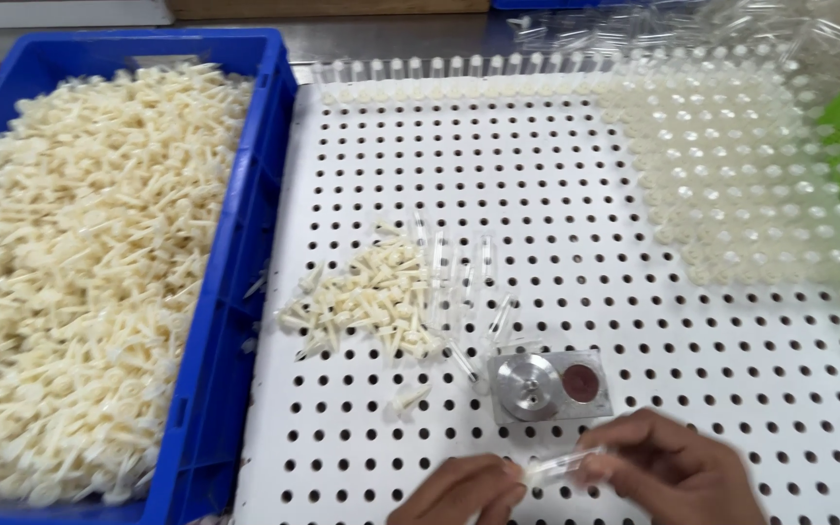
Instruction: The person repeatedly picks small white cylindrical objects from a blue bin and places them into clear plastic vials on a perforated tray. The filled vials are then moved to a green basket. The process is repetitive and continues throughout the clip.
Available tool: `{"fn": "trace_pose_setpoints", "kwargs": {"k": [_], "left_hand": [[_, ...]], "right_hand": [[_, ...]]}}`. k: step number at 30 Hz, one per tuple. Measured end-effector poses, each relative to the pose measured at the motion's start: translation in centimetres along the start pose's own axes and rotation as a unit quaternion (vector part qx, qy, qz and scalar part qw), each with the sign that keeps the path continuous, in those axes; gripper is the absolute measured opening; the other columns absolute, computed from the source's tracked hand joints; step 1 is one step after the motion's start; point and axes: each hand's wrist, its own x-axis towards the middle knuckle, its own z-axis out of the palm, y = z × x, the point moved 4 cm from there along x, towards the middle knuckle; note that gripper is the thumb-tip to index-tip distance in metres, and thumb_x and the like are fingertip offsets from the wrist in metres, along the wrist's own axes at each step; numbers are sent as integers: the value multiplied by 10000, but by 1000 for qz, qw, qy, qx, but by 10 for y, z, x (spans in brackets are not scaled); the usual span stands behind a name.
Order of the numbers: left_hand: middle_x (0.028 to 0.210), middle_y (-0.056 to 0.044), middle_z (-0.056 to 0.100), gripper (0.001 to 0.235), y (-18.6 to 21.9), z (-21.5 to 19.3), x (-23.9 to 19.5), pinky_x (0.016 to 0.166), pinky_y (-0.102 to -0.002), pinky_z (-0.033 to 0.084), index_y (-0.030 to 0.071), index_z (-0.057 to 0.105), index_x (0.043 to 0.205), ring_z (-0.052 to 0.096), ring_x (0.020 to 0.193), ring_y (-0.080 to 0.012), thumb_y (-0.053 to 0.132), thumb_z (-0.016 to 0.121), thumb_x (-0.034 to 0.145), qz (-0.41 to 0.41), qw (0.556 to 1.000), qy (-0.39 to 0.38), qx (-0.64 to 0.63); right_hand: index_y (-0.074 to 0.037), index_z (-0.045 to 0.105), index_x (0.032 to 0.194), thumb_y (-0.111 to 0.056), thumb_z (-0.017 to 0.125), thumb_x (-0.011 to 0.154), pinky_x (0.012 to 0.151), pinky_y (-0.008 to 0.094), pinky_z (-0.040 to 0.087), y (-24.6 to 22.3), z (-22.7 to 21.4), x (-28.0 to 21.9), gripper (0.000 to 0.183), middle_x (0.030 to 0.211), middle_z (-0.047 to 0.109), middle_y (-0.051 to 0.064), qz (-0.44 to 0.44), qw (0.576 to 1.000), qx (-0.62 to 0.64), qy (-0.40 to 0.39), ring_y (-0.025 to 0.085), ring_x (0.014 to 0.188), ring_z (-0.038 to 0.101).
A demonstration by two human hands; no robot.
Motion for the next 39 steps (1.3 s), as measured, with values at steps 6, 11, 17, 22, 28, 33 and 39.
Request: {"fn": "trace_pose_setpoints", "kwargs": {"k": [6, 11, 17, 22, 28, 33, 39], "left_hand": [[1091, -140, 714, 463, -3, -57, 37, 869, -436, 546, 40, 697, 1186, 672, 1015, -291, 174, 837, 766, 49, 921, 99, 374], [1039, -110, 719, 329, -31, -65, 34, 794, -399, 568, 38, 759, 1105, 675, 923, -265, 117, 807, 790, -19, 899, 92, 428], [1061, -123, 700, 316, -36, -69, 36, 771, -331, 625, 39, 767, 1108, 728, 935, -224, 23, 787, 793, -78, 928, 108, 349], [1121, -131, 687, 325, -41, -74, 32, 808, -312, 622, 61, 781, 1108, 761, 993, -206, -47, 754, 802, -103, 942, 110, 299], [1156, -128, 672, 324, -80, -81, 10, 835, -328, 612, 73, 769, 1077, 765, 1026, -224, -76, 728, 792, -86, 948, 95, 290], [1160, -123, 663, 318, -79, -81, 12, 836, -314, 612, 72, 761, 1075, 769, 1010, -205, -69, 735, 791, -58, 949, 114, 288], [1145, -114, 689, 324, -50, -68, 22, 839, -316, 612, 66, 768, 1072, 775, 1011, -202, -85, 726, 789, -67, 952, 115, 274]], "right_hand": [[-134, 748, 1163, -151, 769, 899, 1046, 386, 521, -154, -28, -15, 265, 1226, 737, 48, -402, 709, -502, 291, 185, 1164, 668], [-221, 762, 1195, -284, 771, 1048, 1311, 482, 224, -145, -90, 47, 161, 1184, 740, -17, -428, 598, -617, 280, 143, 1258, 603], [-185, 729, 1267, -256, 763, 944, 1290, 552, 256, -165, -53, 61, 332, 1213, 730, 31, -423, 612, -629, 227, 198, 1314, 599], [-189, 751, 1136, -209, 749, 869, 1226, 525, 370, -159, 16, 85, 268, 1224, 749, 30, -474, 635, -607, 68, 191, 1263, 627], [-125, 752, 1102, -116, 724, 811, 1040, 411, 514, -154, 92, 96, 292, 1211, 743, 20, -524, 601, -584, -149, 255, 1206, 662], [-113, 744, 1038, -218, 749, 865, 815, 342, 617, -151, 57, 70, 203, 1114, 728, -17, -311, 785, -529, -83, 162, 960, 713], [-173, 802, 1104, -250, 769, 871, 833, 294, 587, -108, -24, 10, 247, 1165, 746, -27, -333, 769, -538, 95, 125, 1054, 737]]}}
